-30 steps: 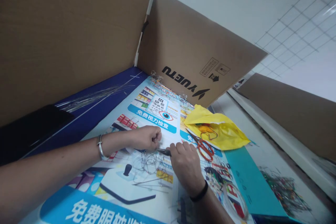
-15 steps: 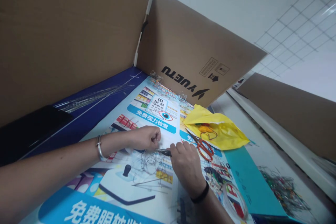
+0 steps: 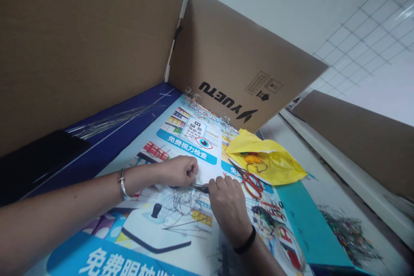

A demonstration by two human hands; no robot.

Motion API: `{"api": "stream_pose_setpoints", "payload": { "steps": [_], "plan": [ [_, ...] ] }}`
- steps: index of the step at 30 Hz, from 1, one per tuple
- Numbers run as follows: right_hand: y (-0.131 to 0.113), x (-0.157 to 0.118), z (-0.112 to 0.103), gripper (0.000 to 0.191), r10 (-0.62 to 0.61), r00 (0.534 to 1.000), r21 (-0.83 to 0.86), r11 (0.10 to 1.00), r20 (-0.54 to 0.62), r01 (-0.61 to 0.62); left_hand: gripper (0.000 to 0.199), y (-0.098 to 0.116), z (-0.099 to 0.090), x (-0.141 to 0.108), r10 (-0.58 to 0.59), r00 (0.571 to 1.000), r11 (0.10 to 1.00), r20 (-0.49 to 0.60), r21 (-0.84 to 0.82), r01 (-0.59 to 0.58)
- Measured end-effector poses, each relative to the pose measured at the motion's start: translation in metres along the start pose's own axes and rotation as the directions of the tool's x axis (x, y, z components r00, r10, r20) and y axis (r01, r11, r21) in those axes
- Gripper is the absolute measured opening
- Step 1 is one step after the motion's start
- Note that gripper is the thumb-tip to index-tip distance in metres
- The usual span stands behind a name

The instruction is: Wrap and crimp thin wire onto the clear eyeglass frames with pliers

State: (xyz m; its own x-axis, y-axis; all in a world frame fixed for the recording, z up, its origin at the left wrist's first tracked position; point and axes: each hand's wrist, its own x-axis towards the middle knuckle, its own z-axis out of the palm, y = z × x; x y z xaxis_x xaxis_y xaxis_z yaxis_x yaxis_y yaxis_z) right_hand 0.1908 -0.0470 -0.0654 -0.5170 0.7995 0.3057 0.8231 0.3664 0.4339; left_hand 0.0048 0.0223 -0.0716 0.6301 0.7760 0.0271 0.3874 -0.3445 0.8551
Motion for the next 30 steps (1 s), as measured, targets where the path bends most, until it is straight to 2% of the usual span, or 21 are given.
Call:
{"api": "stream_pose_setpoints", "payload": {
  "steps": [18,22,26,30],
  "plan": [
    [0.002,-0.001,0.009,0.011,0.019,0.998,0.076,0.997,0.055,-0.023,0.014,0.003,-0.001,-0.001,-0.017,1.000,0.999,0.007,-0.037,0.017],
    [0.004,-0.001,0.012,0.011,0.020,0.998,0.109,0.994,0.068,-0.028,0.015,0.003,0.000,-0.001,-0.031,0.999,0.994,0.025,-0.107,0.034],
    [0.005,-0.001,0.015,0.009,0.050,0.998,0.124,0.991,0.030,-0.054,0.017,-0.002,0.003,0.000,-0.017,0.999,0.964,0.049,-0.263,0.029],
    [0.006,-0.002,0.016,0.007,0.073,0.997,0.128,0.989,0.022,-0.075,0.017,-0.008,0.004,0.002,0.018,1.000,0.945,0.014,-0.326,-0.012]
  ]
}}
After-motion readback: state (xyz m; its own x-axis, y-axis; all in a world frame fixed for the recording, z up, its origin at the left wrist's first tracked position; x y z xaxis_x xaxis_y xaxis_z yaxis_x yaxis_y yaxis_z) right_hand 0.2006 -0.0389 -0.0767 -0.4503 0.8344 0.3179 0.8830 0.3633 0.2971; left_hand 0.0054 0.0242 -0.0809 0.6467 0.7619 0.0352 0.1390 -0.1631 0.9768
